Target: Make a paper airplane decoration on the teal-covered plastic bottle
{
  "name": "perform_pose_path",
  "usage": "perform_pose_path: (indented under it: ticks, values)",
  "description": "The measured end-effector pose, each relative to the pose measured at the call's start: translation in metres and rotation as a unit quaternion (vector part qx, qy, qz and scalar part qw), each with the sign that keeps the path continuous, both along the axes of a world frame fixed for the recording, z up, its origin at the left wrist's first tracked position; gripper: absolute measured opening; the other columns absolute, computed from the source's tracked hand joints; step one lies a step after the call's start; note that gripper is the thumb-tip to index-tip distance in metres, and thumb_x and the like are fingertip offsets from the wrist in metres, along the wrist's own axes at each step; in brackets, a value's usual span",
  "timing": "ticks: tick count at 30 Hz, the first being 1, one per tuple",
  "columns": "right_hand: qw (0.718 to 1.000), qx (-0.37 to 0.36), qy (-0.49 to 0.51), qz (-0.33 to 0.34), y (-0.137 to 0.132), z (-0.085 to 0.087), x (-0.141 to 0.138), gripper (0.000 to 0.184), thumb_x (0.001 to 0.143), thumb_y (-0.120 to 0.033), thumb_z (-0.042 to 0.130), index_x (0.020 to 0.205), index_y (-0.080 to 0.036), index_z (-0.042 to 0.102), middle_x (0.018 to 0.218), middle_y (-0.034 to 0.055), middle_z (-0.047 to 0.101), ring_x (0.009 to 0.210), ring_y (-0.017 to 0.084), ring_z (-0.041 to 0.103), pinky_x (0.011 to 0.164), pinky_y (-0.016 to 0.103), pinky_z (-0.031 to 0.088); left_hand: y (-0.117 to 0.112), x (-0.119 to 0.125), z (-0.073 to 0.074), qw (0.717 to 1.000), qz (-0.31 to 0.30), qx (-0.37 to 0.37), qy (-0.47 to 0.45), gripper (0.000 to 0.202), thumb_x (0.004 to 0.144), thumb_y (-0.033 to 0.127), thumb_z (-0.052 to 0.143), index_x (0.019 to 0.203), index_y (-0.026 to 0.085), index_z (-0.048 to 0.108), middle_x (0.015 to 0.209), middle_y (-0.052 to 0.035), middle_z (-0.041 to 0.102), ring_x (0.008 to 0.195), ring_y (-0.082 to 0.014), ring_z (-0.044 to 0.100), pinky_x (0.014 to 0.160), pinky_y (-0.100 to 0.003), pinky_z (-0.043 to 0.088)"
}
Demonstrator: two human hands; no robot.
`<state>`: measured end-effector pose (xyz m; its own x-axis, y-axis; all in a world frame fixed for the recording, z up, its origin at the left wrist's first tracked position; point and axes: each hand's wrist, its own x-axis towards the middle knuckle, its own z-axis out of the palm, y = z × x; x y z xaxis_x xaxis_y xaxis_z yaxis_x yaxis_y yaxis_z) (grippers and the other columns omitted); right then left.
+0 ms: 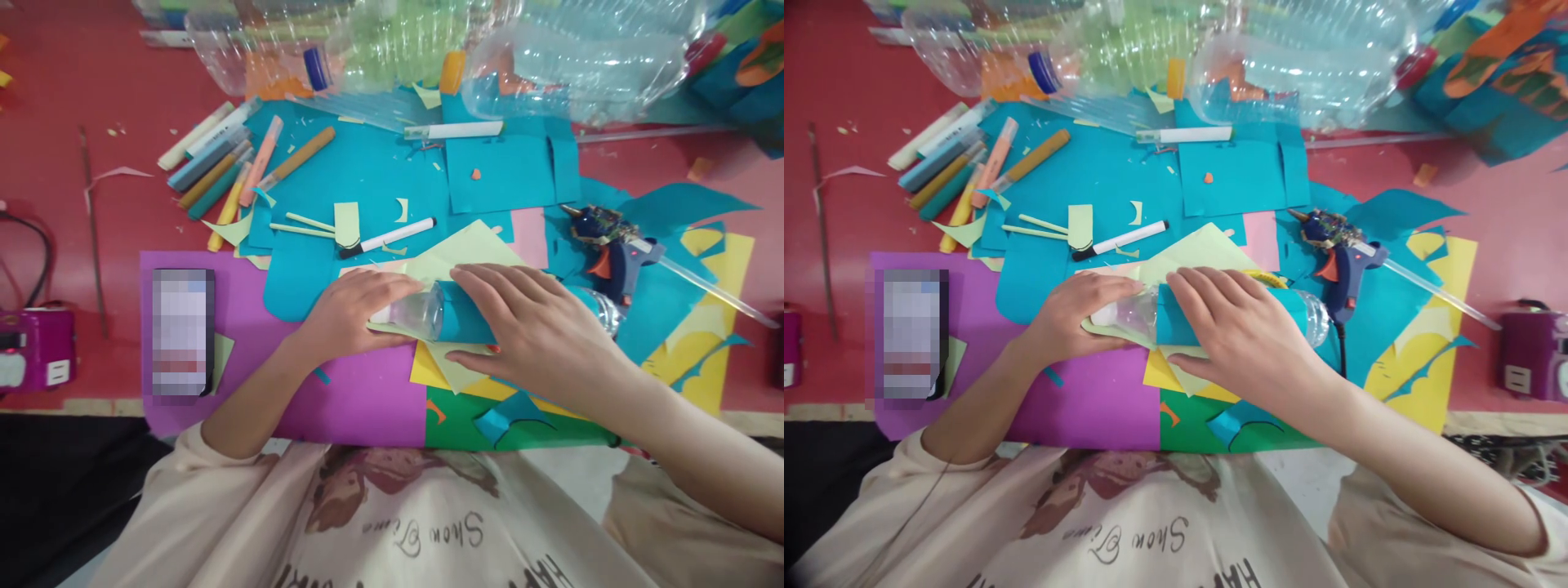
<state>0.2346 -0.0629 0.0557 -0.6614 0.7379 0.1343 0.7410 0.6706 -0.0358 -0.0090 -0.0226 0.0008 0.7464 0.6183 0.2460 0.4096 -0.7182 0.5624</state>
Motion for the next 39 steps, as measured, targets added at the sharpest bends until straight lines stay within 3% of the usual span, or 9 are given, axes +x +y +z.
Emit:
perform_pose_path:
  ticks: [7,12,21,26,29,34,39]
  values:
    - [1.000,-0.004,0.023,0.013,0.004,0.000,0.001,0.051,0.098,-0.044,0.047,0.126,-0.002,0.054,0.105,0.0176,0.074,0.089,0.025,0.069,0.075,0.034,0.050,0.000,0.001,-0.003,0.999,-0.001,0.036,-0.012,0.050,0.094,0.057,0.048,0.124,0.019,0.058,0.119,-0.0093,0.072,0.114,-0.0200,0.067,0.099,-0.034,0.050]
    - [0.999,-0.019,0.045,0.002,0.000,-0.005,0.010,0.053,0.097,-0.048,0.047,0.124,-0.004,0.056,0.107,0.0188,0.073,0.093,0.027,0.070,0.078,0.036,0.052,0.000,0.002,-0.002,0.998,-0.010,0.056,-0.016,0.048,0.098,0.051,0.042,0.123,0.015,0.060,0.116,-0.0096,0.074,0.109,-0.0162,0.069,0.097,-0.029,0.050]
    - [0.997,-0.055,0.029,-0.049,-0.007,-0.002,0.042,0.055,0.094,-0.055,0.048,0.129,-0.013,0.054,0.117,0.0173,0.070,0.104,0.032,0.068,0.085,0.043,0.054,0.001,-0.004,-0.001,0.999,0.000,0.041,0.028,0.043,0.094,0.049,0.053,0.123,0.020,0.063,0.115,-0.0084,0.075,0.106,-0.0183,0.070,0.099,-0.033,0.050]
    - [0.997,-0.033,0.061,-0.015,-0.003,0.002,0.022,0.052,0.096,-0.048,0.048,0.132,-0.010,0.051,0.125,0.0195,0.067,0.115,0.031,0.063,0.092,0.044,0.052,0.001,-0.002,-0.001,0.998,-0.008,0.058,0.005,0.047,0.096,0.052,0.046,0.122,0.016,0.062,0.114,-0.0101,0.075,0.105,-0.0184,0.070,0.097,-0.032,0.050]
    - [0.998,-0.026,0.049,0.016,0.003,-0.001,0.007,0.055,0.094,-0.046,0.055,0.129,-0.004,0.052,0.117,0.0209,0.070,0.107,0.030,0.067,0.087,0.040,0.054,0.001,-0.001,0.000,0.999,-0.003,0.053,0.008,0.048,0.096,0.053,0.044,0.125,0.018,0.061,0.115,-0.0087,0.074,0.107,-0.0183,0.069,0.099,-0.032,0.049]
    - [0.999,-0.024,0.046,0.011,0.009,-0.009,0.001,0.059,0.088,-0.041,0.065,0.129,0.000,0.053,0.105,0.0193,0.074,0.087,0.026,0.071,0.073,0.036,0.056,0.002,0.001,0.004,0.999,-0.008,0.044,0.014,0.047,0.097,0.053,0.043,0.125,0.019,0.060,0.118,-0.0088,0.073,0.110,-0.0194,0.068,0.100,-0.034,0.049]
    - [0.999,-0.030,0.040,0.001,0.007,-0.009,0.002,0.055,0.089,-0.040,0.063,0.130,-0.003,0.054,0.107,0.0189,0.074,0.090,0.026,0.071,0.073,0.036,0.057,0.004,0.005,0.008,0.999,-0.015,0.021,0.024,0.051,0.093,0.056,0.051,0.132,0.024,0.056,0.125,-0.0076,0.070,0.116,-0.0239,0.066,0.103,-0.040,0.048]
